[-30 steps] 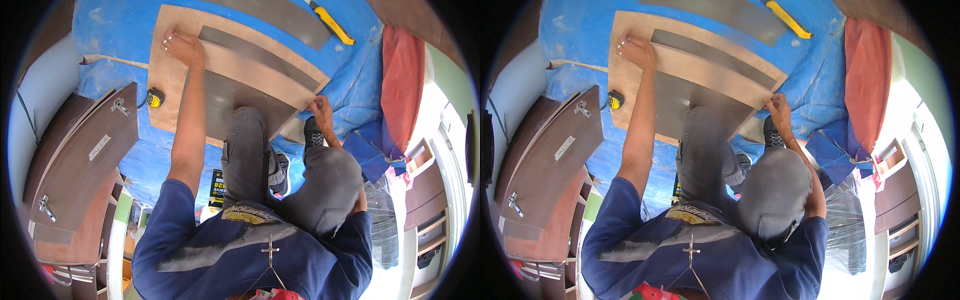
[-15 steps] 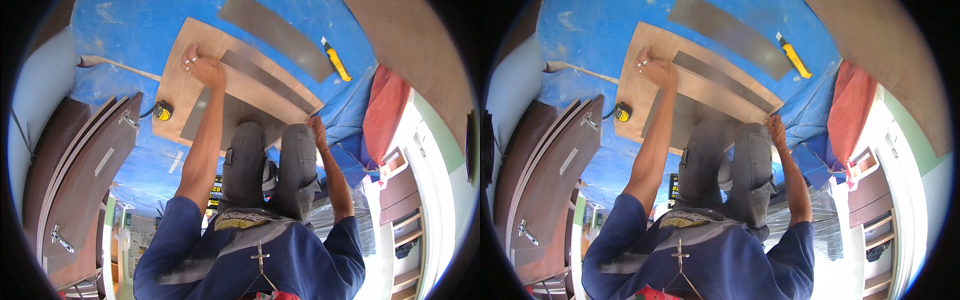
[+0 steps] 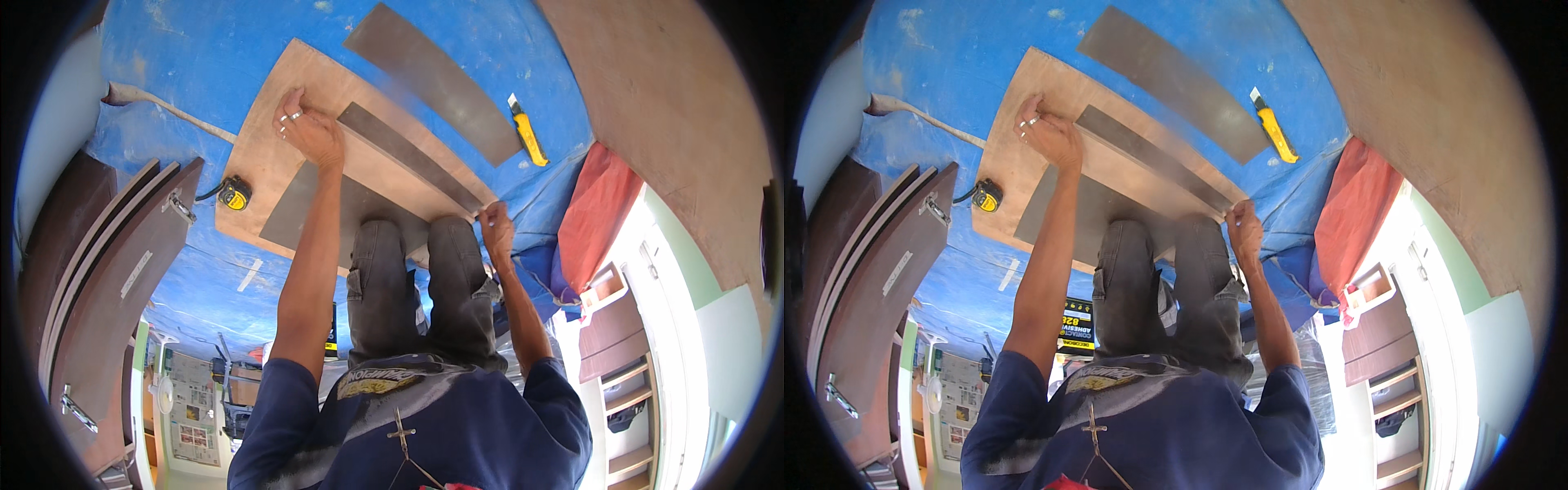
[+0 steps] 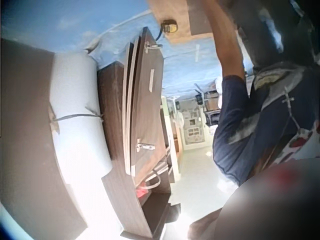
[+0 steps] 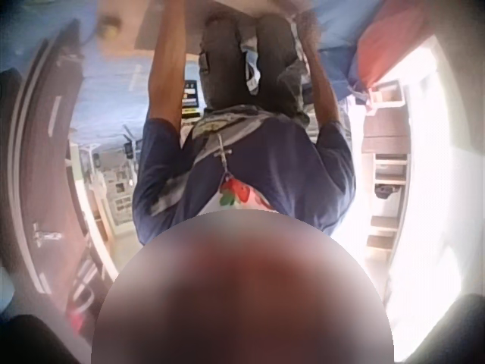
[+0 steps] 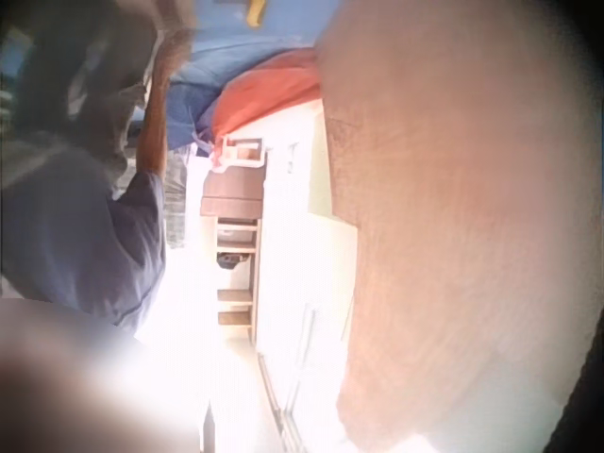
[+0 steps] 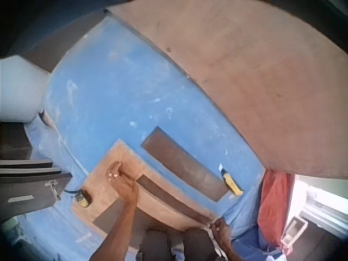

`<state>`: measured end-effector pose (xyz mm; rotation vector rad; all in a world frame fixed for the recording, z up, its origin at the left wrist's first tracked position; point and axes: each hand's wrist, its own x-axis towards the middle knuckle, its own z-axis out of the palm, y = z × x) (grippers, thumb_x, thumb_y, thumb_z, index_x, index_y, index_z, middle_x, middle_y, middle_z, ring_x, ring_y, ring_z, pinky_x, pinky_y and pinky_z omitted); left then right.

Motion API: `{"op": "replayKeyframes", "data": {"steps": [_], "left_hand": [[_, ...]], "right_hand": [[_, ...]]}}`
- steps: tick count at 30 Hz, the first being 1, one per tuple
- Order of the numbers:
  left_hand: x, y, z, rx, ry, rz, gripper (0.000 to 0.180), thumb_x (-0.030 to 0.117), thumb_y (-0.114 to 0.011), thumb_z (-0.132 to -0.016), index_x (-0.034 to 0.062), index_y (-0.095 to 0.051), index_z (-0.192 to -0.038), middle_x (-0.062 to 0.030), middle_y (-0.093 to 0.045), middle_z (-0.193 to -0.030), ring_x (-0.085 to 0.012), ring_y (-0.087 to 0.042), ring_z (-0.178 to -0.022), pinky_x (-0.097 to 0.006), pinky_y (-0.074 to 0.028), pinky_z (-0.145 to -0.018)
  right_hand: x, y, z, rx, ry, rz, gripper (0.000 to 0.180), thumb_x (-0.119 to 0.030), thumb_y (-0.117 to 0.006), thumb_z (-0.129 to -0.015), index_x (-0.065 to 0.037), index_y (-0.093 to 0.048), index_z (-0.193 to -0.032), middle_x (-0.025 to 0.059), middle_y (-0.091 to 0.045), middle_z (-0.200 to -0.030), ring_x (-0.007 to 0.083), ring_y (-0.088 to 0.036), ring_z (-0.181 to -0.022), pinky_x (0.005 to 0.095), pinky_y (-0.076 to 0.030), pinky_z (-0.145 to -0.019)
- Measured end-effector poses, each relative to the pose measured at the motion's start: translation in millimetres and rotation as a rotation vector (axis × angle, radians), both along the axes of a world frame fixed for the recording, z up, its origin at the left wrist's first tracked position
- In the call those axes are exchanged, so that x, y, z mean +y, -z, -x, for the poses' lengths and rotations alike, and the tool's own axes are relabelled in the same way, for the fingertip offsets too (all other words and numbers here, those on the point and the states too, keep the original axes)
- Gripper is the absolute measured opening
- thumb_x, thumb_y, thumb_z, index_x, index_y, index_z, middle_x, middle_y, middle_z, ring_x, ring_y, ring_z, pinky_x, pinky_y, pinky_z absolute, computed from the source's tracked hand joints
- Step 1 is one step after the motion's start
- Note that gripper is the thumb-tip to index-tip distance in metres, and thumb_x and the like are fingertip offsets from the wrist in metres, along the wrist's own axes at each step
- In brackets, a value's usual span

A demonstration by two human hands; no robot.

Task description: The person measures a dark rectangular board with a tape measure and pencil, then uses a utility knife to cut along marked lines. They also fit a smaller wooden strip onto the board and trim it to size.

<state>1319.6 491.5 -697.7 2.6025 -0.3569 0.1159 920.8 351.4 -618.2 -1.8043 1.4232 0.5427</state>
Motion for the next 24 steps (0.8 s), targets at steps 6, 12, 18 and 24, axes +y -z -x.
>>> {"op": "replayKeyframes", "data": {"steps": [6,12,18,24], "left_hand": [[2,3,-2,-0.032,-0.005,0.027,0.04,-0.008,-0.052,-0.079,0.005,-0.062,-0.115,-0.0157,-0.064,-0.117,-0.0376,-0.055,-0.114,-0.05,-0.038,-0.102],[4,8,-1,-0.001,-0.081,0.08,0.035,-0.008,-0.051,-0.083,0.0051,-0.063,-0.113,-0.0151,-0.065,-0.118,-0.0359,-0.055,-0.114,-0.049,-0.04,-0.1],[2,10,1,-0.06,-0.155,0.042,0.032,-0.008,-0.051,-0.086,0.0051,-0.064,-0.112,-0.0148,-0.064,-0.121,-0.0355,-0.054,-0.118,-0.047,-0.041,-0.101],[-2,5,1,-0.022,-0.154,-0.066,0.032,-0.007,-0.056,-0.087,0.0094,-0.066,-0.112,-0.0124,-0.061,-0.127,-0.0351,-0.053,-0.122,-0.048,-0.04,-0.103]], "right_hand": [[-122,10,-92,-0.18,-0.468,0.629,0.048,-0.023,-0.078,-0.087,-0.006,-0.059,-0.128,0.0157,-0.064,-0.121,0.0367,-0.058,-0.114,0.0514,-0.04,-0.098],[-154,30,-103,-0.146,-0.382,0.341,0.047,-0.027,-0.077,-0.09,-0.002,-0.062,-0.127,0.0186,-0.064,-0.124,0.0388,-0.059,-0.118,0.0477,-0.046,-0.097],[-141,21,-98,-0.314,-0.333,0.463,0.038,-0.019,-0.065,-0.098,0.002,-0.061,-0.131,0.0224,-0.063,-0.123,0.0392,-0.062,-0.109,0.0462,-0.048,-0.097],[-68,-4,-155,-0.394,-0.228,0.047,0.037,-0.018,-0.056,-0.102,-0.002,-0.059,-0.135,0.0235,-0.063,-0.133,0.0401,-0.06,-0.125,0.0453,-0.047,-0.103]]}}
